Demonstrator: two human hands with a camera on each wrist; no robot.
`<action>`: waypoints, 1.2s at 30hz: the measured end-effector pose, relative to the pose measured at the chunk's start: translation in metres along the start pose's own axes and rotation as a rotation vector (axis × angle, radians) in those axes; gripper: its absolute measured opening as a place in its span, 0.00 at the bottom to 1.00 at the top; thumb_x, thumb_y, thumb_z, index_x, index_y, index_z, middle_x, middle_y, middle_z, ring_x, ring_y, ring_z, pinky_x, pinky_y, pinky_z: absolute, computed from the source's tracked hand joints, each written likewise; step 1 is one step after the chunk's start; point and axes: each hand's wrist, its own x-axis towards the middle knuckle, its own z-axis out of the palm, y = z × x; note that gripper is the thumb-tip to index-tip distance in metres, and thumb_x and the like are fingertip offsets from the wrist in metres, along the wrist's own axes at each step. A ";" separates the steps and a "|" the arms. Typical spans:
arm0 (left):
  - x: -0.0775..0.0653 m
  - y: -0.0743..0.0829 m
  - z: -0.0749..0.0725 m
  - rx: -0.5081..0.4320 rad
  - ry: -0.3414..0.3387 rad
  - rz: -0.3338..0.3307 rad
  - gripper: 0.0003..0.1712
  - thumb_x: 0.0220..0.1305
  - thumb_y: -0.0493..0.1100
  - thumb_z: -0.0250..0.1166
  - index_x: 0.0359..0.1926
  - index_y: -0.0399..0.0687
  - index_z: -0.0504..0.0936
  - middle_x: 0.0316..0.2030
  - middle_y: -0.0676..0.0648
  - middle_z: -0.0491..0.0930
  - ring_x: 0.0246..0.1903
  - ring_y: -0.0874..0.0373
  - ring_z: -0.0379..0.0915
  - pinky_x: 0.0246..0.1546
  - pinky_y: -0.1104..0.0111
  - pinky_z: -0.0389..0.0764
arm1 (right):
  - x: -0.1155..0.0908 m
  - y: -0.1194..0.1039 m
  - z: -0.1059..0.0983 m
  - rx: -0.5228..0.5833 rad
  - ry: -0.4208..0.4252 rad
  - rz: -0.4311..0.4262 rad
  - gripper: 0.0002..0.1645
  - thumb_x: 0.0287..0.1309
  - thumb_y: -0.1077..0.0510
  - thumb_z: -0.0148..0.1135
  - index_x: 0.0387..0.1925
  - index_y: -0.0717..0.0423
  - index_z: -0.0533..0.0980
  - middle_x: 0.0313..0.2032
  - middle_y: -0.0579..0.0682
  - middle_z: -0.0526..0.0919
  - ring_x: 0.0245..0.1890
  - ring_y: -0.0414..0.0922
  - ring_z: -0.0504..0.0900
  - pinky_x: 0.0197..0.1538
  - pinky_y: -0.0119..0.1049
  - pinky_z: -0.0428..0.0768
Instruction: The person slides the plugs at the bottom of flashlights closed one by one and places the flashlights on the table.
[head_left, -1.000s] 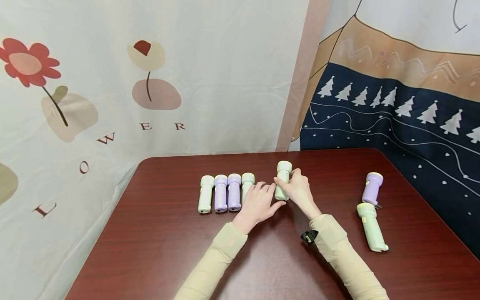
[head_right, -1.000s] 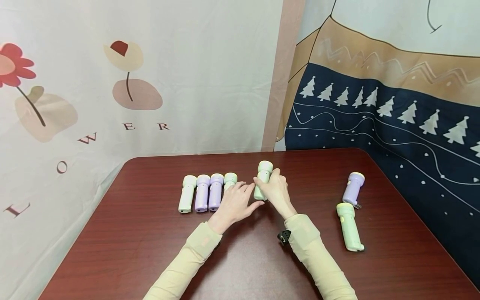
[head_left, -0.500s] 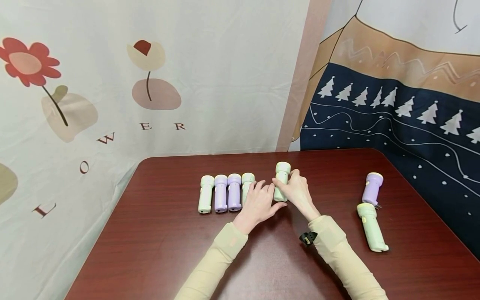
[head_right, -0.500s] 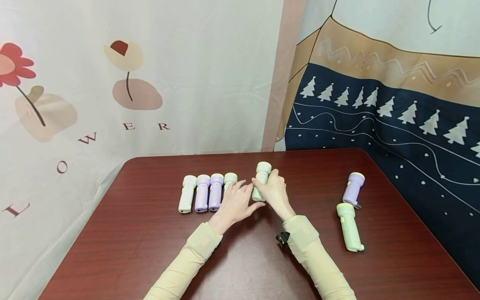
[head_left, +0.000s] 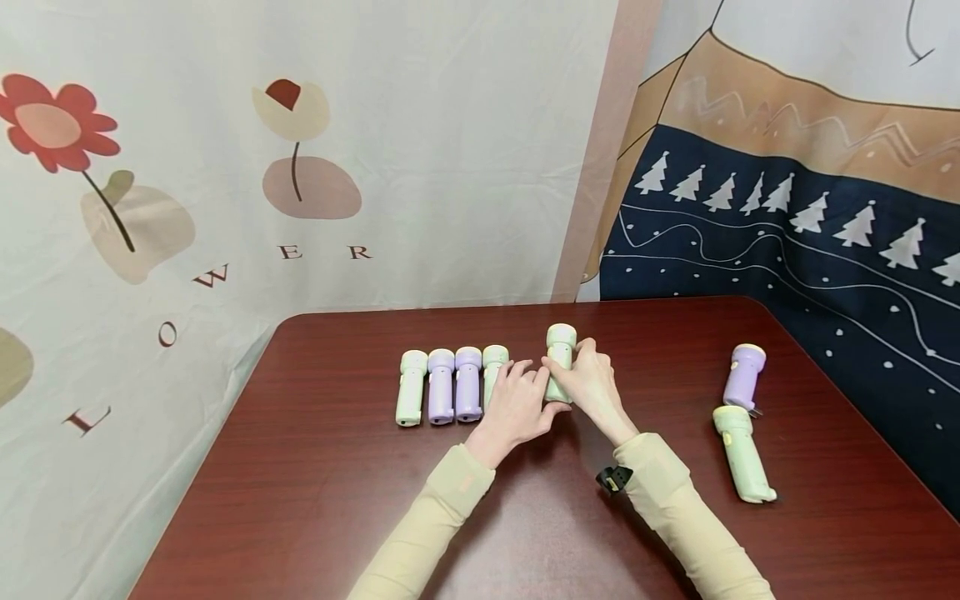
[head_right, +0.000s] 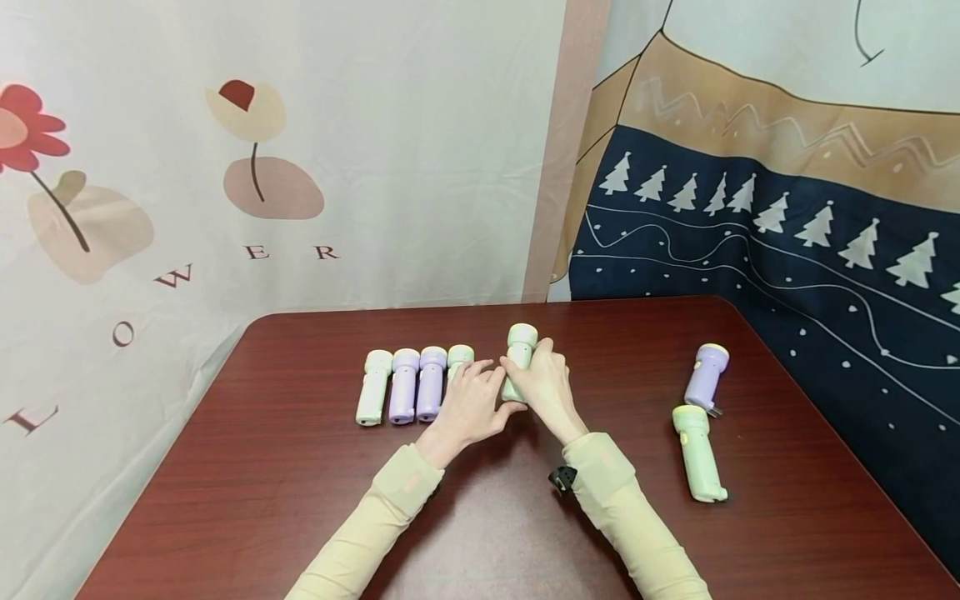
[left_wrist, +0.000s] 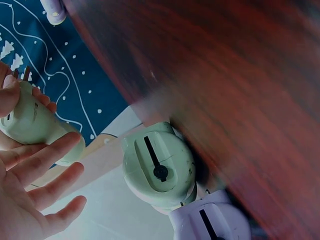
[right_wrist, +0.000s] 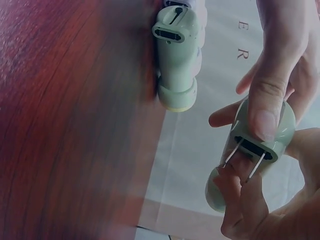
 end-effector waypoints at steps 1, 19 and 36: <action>0.000 0.000 0.000 -0.002 0.001 0.000 0.33 0.53 0.66 0.62 0.48 0.45 0.77 0.32 0.50 0.86 0.48 0.53 0.78 0.54 0.58 0.73 | 0.000 0.000 0.000 -0.002 0.002 -0.002 0.38 0.53 0.41 0.64 0.48 0.70 0.68 0.33 0.63 0.80 0.30 0.55 0.80 0.30 0.40 0.77; -0.001 -0.002 0.001 -0.023 -0.017 0.009 0.31 0.55 0.62 0.63 0.50 0.43 0.76 0.37 0.49 0.86 0.50 0.56 0.77 0.52 0.61 0.73 | 0.001 -0.002 0.003 -0.015 0.017 -0.013 0.32 0.52 0.42 0.65 0.42 0.66 0.69 0.32 0.63 0.79 0.30 0.55 0.80 0.31 0.42 0.77; -0.002 -0.002 -0.004 -0.039 -0.047 0.019 0.29 0.59 0.58 0.61 0.52 0.42 0.75 0.39 0.50 0.86 0.52 0.57 0.76 0.55 0.61 0.72 | 0.002 -0.002 0.003 -0.008 0.018 -0.005 0.32 0.51 0.42 0.66 0.41 0.67 0.69 0.31 0.61 0.78 0.28 0.54 0.80 0.27 0.38 0.75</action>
